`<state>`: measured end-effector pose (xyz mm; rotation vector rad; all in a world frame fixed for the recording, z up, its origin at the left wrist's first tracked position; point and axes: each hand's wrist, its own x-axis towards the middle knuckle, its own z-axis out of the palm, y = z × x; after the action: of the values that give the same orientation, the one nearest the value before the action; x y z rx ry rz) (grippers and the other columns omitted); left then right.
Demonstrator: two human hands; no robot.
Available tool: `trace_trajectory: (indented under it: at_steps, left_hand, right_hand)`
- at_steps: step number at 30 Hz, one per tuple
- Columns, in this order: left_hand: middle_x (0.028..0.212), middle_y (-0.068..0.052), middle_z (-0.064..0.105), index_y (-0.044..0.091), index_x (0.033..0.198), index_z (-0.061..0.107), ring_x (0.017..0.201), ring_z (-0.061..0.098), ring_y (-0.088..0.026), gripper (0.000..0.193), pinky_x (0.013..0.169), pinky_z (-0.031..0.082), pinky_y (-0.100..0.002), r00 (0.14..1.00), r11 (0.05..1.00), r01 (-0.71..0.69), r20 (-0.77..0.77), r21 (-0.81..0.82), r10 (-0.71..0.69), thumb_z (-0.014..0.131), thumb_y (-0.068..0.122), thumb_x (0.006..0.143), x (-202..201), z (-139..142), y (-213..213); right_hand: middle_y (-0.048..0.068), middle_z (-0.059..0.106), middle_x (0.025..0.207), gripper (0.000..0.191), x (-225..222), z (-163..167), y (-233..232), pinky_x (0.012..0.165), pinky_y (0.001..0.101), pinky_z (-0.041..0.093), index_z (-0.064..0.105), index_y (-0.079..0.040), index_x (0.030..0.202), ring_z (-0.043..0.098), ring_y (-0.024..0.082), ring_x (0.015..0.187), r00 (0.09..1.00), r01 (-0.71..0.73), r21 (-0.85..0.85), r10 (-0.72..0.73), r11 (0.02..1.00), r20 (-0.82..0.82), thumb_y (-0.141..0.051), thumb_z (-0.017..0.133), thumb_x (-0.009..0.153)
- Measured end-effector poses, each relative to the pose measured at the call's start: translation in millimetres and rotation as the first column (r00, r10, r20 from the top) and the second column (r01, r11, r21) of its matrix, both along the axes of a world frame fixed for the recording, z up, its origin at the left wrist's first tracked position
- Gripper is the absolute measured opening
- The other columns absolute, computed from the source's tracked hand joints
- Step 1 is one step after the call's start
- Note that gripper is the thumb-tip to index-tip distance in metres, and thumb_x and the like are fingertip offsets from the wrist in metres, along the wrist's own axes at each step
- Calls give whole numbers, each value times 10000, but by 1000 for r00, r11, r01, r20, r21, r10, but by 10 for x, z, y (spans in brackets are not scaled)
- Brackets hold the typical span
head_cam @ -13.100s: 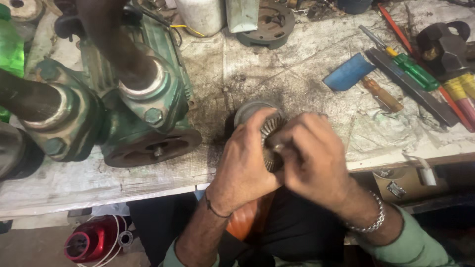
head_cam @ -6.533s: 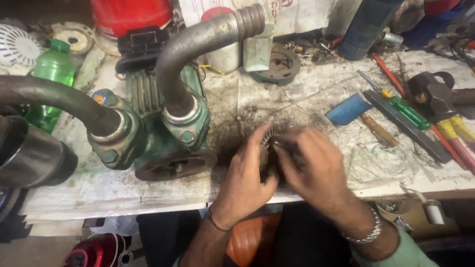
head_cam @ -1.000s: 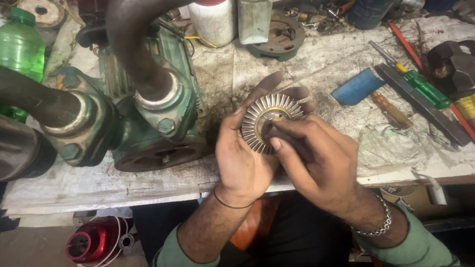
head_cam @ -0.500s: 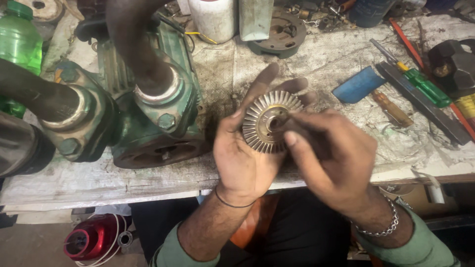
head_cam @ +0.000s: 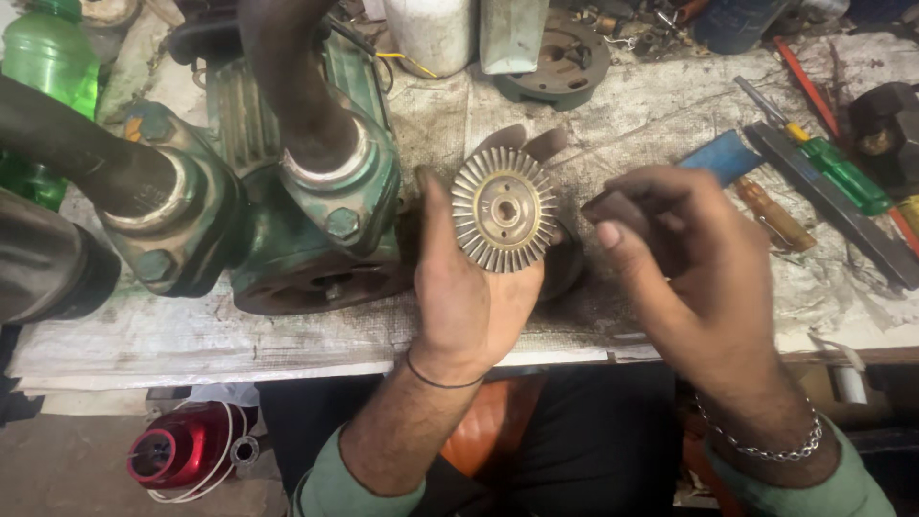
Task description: The person holds a brass bevel gear at a cluttered workbench, rotates and turns it over in their hands, then presses and seats it into a pump housing on the bench, working it in with their fingers and checking the fit by hand.
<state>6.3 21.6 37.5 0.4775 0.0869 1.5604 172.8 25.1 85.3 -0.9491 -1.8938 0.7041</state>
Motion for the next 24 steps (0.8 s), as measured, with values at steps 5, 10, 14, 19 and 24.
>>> trace_trajectory:
  at_steps: [5,10,14,19,24]
  left_hand:
    - [1546,-188,446,3,1596,270,1482,417,-309,602,1293,336,-486,918,989,37,-396,145,24,344,320,1090,-117,81,-10]
    - [1538,-170,524,-45,1547,444,1505,457,-234,517,1339,321,-362,618,940,-78,-724,333,308,348,155,1079,-156,58,-28]
    - [1485,-166,552,-53,1514,484,1455,475,-211,516,1297,338,-333,564,952,-89,-773,294,291,357,118,1045,-126,-10,-15]
    - [1451,-141,551,-49,1490,483,1417,479,-197,471,1265,349,-326,654,975,-72,-729,208,204,340,143,1085,-113,-82,55]
    - [1416,-117,550,-44,1466,482,1379,483,-183,433,1232,360,-319,734,987,-66,-663,146,147,324,169,1124,-82,-124,68]
  right_hand:
    - [129,741,1113,241,46,-38,98,905,295,629,625,26,1206,756,181,1050,980,-31,157,-1,987,201,-33,696,983]
    - [126,758,1042,269,38,-99,188,790,303,612,677,-13,1167,763,199,934,938,-63,252,-29,966,345,-35,756,911]
    - [114,761,1002,286,0,-150,219,769,355,574,682,-33,1144,744,233,880,915,-77,295,-50,952,401,-48,768,871]
    - [105,748,923,208,-34,-219,241,741,391,562,671,-46,994,730,258,826,881,-118,303,-41,946,472,-96,805,844]
    - [97,753,929,188,-26,-250,249,768,398,556,669,-53,975,734,242,826,891,-125,378,-63,917,449,-90,812,858]
